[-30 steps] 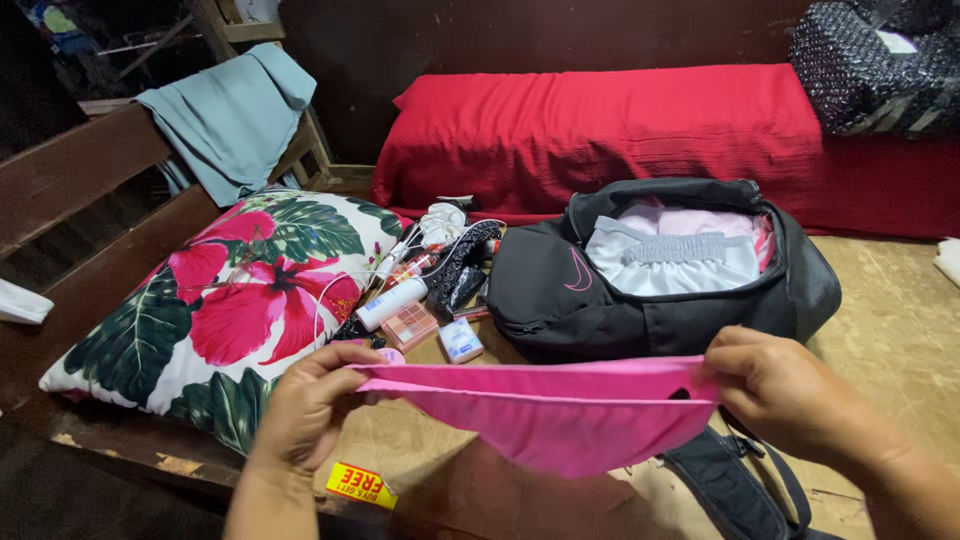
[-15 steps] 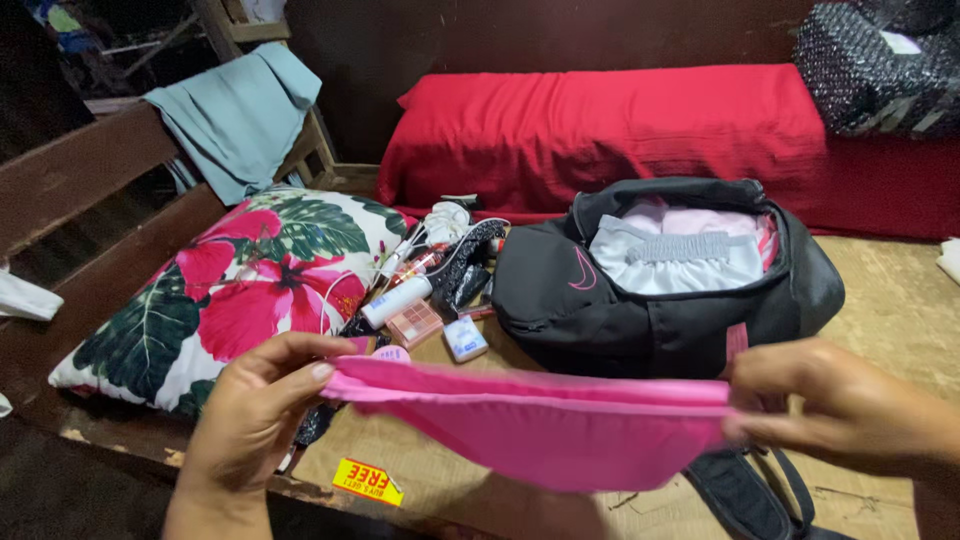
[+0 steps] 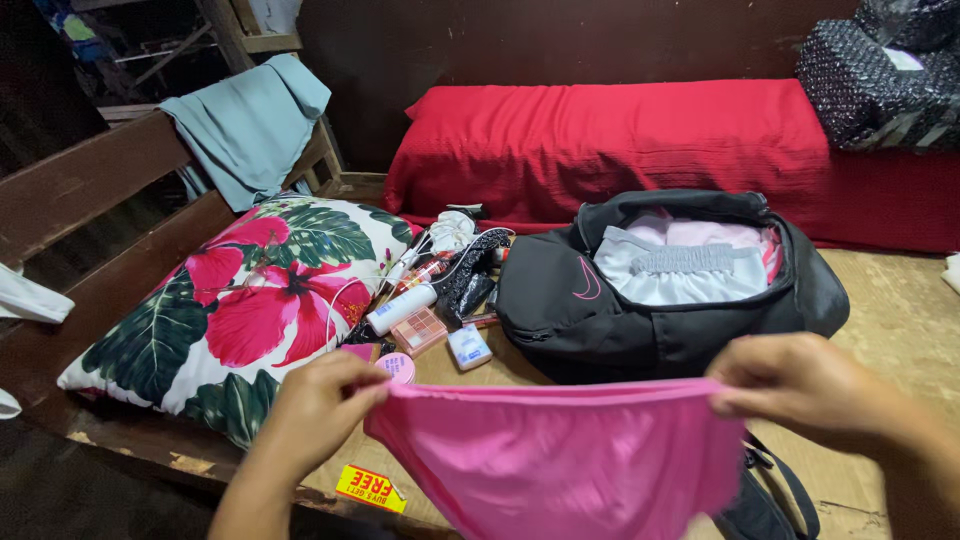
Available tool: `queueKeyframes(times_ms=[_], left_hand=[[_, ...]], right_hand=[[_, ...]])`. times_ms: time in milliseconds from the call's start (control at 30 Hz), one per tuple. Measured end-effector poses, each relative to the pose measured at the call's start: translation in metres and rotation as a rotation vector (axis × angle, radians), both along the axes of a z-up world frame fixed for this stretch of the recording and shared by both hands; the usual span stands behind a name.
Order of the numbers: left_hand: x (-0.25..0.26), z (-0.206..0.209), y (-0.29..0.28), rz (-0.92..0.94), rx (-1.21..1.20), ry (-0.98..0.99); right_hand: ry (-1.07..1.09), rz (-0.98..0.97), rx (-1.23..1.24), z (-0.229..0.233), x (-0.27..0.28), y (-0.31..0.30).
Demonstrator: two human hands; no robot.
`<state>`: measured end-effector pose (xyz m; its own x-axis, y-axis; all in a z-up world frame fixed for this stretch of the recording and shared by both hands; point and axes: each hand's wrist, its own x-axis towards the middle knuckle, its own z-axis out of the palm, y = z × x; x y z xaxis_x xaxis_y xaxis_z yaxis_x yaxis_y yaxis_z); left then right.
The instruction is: The person folds a pair of white shorts and a pink garment on the bed and places them into an open backpack. They then pick up a small pink jar, a white lotion bottle, and other small personal items from the bed and place them into the backpack, arranging the contents inside.
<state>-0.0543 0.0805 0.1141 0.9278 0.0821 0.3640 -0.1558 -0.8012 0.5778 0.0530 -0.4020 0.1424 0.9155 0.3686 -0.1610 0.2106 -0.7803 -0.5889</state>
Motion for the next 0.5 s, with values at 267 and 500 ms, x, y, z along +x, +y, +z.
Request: queueKeyframes(times_ms=[267,500], left_hand=[[0.017,0.04,0.017,0.122,-0.029,-0.259],[-0.034,-0.041,0.05,0.048,-0.273,0.326]], right_hand=[[-0.387,-0.078,0.441,0.007,0.005,0.049],[-0.72,0.435,0.195,-0.083,-0.016,0.033]])
